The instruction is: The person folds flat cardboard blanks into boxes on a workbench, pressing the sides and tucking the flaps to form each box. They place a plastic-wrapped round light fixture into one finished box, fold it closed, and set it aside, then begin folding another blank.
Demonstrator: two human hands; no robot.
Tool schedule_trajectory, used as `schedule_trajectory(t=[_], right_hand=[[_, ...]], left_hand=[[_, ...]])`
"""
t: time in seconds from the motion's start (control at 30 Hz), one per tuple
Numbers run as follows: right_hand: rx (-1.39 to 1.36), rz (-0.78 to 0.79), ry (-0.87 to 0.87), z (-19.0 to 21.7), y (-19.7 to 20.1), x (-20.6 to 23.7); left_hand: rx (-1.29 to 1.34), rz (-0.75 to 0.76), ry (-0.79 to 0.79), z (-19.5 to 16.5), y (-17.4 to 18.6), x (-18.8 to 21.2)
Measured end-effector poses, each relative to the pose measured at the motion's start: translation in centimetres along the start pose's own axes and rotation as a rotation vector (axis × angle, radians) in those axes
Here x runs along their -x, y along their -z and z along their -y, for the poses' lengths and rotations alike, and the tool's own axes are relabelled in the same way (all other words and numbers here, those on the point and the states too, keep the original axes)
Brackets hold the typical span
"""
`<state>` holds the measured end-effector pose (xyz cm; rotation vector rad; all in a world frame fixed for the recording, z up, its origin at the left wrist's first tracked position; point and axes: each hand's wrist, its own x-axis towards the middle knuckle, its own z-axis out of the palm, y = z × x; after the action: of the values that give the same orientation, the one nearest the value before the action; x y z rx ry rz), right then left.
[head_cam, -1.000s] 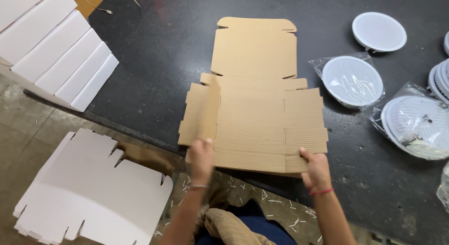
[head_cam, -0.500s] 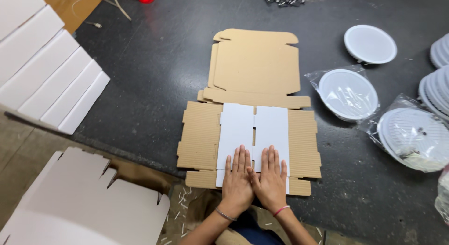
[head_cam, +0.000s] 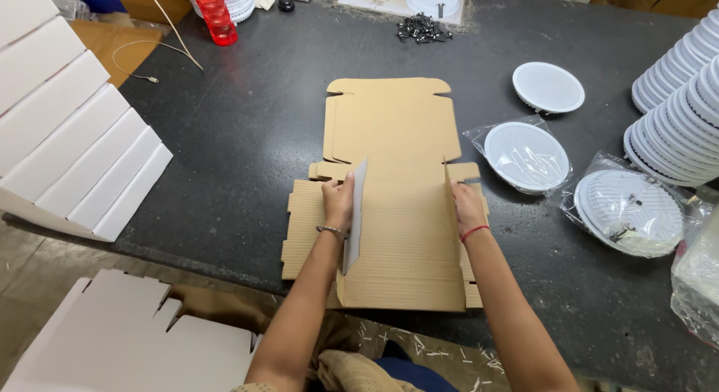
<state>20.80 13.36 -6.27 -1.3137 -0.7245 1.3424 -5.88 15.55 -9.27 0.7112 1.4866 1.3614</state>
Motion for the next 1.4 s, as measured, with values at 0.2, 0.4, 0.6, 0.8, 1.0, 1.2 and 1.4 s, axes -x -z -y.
schedule_trajectory(t=[0.2,0.4,0.6,0.8,1.0,1.2,1.4], right_hand=[[0.059,-0.109,0.315,-2.5,-1.7,0.1],[1.038,-0.4,0.47,-4.5,-4.4,1.2],[1.394,-0.264,0.455,-4.8,-5.1,2.1],[1.432,-0.271,0.791,-4.4,-5.0,2.5],[1.074,-0.099,0.49,-1.6,-3.3,-1.8],[0.197,0.189,0.201,0.4,0.7,-4.7],[0.054,0.32,0.173,1.7,1.3,-4.9]], left_hand=[[-0.068,-0.065,-0.25,0.6,0.5,0.8],[-0.884,0.039,-0.585,1.5,0.8,1.8],[-1.067,0.142,-0.823,0.3,1.6,3.1],[-0.996,0.135,-1.059,-1.2,0.7,2.6],[-0.807,0.195,-0.587,-2.0,0.4,-2.1],[-0.584,0.196,-0.916,-0.6,1.9,-6.6],[-0.388,0.391,-0.534,-2.4,2.1,-6.2]])
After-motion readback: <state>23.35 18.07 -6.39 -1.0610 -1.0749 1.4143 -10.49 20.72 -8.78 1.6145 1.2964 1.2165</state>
